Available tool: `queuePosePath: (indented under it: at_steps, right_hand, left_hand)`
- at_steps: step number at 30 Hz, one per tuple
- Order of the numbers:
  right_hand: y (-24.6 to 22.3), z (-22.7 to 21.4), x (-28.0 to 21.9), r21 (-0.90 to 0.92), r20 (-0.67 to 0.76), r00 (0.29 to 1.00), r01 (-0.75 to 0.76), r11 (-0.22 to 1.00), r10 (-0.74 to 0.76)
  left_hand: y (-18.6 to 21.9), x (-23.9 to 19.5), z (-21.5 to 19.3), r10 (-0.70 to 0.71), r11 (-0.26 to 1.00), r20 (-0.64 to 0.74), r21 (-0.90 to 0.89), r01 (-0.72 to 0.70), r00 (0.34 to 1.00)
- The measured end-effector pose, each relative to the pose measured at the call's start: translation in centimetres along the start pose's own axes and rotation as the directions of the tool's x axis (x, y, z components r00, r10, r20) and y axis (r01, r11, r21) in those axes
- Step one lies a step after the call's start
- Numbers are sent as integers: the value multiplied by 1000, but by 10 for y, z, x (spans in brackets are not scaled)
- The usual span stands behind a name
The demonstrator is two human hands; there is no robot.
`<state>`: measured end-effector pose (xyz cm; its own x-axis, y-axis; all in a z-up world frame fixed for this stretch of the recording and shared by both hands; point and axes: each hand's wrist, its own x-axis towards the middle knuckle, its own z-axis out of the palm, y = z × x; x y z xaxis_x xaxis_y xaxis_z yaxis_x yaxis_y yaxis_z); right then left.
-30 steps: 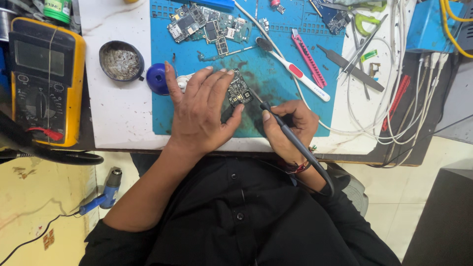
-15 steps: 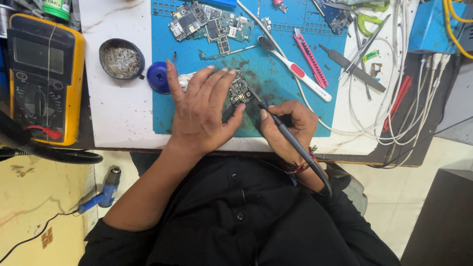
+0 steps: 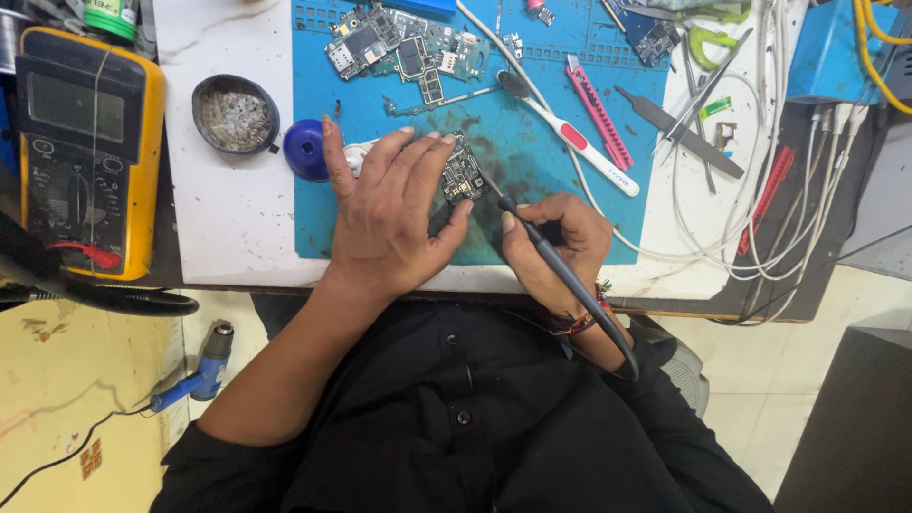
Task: The person cleans a small circuit board using a toothbrush and a liquid from a yellow bottle, then wipes it with a cloth. The person scrubs the board with the toothbrush, applies liquid, and wipes the surface repeatedly.
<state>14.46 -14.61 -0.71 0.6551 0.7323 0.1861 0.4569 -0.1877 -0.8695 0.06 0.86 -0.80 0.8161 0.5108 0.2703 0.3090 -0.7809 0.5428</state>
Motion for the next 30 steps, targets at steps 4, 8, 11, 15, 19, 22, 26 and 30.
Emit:
queuePosePath:
  at_steps: [4,8,11,15,19,22,26,30]
  right_hand:
    - [-1,0,0,24,2,1000,-4,1000,4]
    - [-4,1,1,17,-6,1000,4,1000,-4]
    - [-2,1,0,19,-11,1000,2,1000,-1]
    - [1,2,-3,52,-29,999,-36,998,37]
    - [0,6,1,128,-94,992,-74,989,86]
    - [-9,2,4,349,-96,973,-164,923,209]
    - [-22,-16,8,111,-111,970,-205,972,217]
    - [-37,-37,15,-141,-5,990,-142,980,143]
  left_hand:
    - [1,1,-1,1,1000,-1,3,-1,1000]
    - [1,1,-2,2,1000,-3,-2,-2,1000]
    - [2,0,-2,6,1000,9,9,-6,1000]
    - [3,2,-3,13,1000,9,26,-13,1000]
    - [7,8,-6,26,998,-32,50,-24,999]
    - [10,4,-6,32,998,-49,60,-29,998]
    - [13,-1,-5,34,996,-53,84,-29,998]
    - [11,3,-6,29,996,-48,80,-25,998]
